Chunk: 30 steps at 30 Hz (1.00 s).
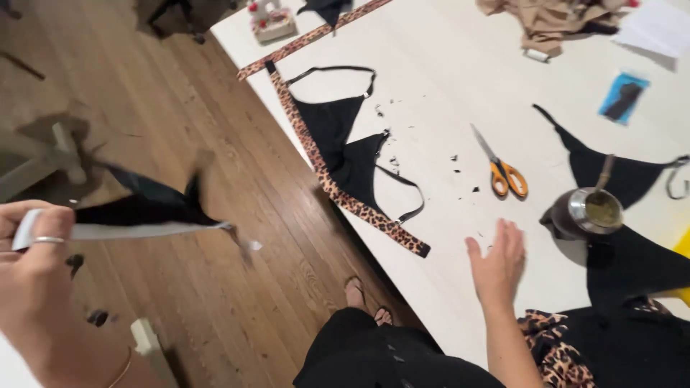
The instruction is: Cutting fabric and pinning straps to bikini tops on a work table
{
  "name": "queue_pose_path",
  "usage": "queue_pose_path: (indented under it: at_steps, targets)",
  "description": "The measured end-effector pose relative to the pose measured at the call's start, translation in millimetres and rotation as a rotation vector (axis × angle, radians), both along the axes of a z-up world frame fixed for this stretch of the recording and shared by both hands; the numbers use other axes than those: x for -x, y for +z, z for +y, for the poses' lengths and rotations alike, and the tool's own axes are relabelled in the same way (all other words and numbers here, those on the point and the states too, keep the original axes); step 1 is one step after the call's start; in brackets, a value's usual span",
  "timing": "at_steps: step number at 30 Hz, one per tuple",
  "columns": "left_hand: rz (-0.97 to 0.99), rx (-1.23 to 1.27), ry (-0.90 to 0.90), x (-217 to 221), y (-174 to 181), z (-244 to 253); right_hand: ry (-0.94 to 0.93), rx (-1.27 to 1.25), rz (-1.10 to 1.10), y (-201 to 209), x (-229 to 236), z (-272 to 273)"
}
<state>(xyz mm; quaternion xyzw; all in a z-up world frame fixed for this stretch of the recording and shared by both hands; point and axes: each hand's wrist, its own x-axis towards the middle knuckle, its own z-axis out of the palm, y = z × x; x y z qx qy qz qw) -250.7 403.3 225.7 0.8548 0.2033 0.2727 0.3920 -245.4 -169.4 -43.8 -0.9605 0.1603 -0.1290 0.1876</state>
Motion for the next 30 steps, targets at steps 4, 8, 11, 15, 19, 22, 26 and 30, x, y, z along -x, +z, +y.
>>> queue_pose_path:
  at_steps: [4, 8, 11, 15, 19, 22, 26, 30]
  targets:
    - [0.050, -0.093, 0.008, -11.2, -18.7, 12.4, -0.170, -0.008, 0.107, -9.6, -3.6, 6.7]
    - [0.087, -0.011, -0.173, -61.4, -35.0, -15.9, -0.016, -0.193, 0.293, 24.4, -69.5, 49.0]
    - [0.009, 0.074, -0.251, -101.7, -53.1, -31.2, 0.012, -0.151, 0.258, 7.0, -136.2, 64.0]
    - [0.025, 0.165, -0.359, -147.2, -58.0, -27.7, 0.061, -0.119, 0.274, -0.9, -224.4, 96.2]
    - [0.063, 0.247, -0.454, -185.2, -79.7, -20.2, 0.103, -0.095, 0.311, -9.4, -294.3, 129.3]
    - [0.144, 0.294, -0.582, -228.5, -97.2, -23.3, 0.192, -0.097, 0.267, -18.8, -348.5, 145.4]
    - [0.259, 0.397, -0.736, -272.0, -107.3, -31.3, 0.602, -0.091, 0.209, -64.3, -356.8, 143.1]
    - [0.191, 0.551, -0.789, -317.4, -103.8, -30.5, 0.668, -0.321, 0.060, -86.9, -306.2, 136.2]
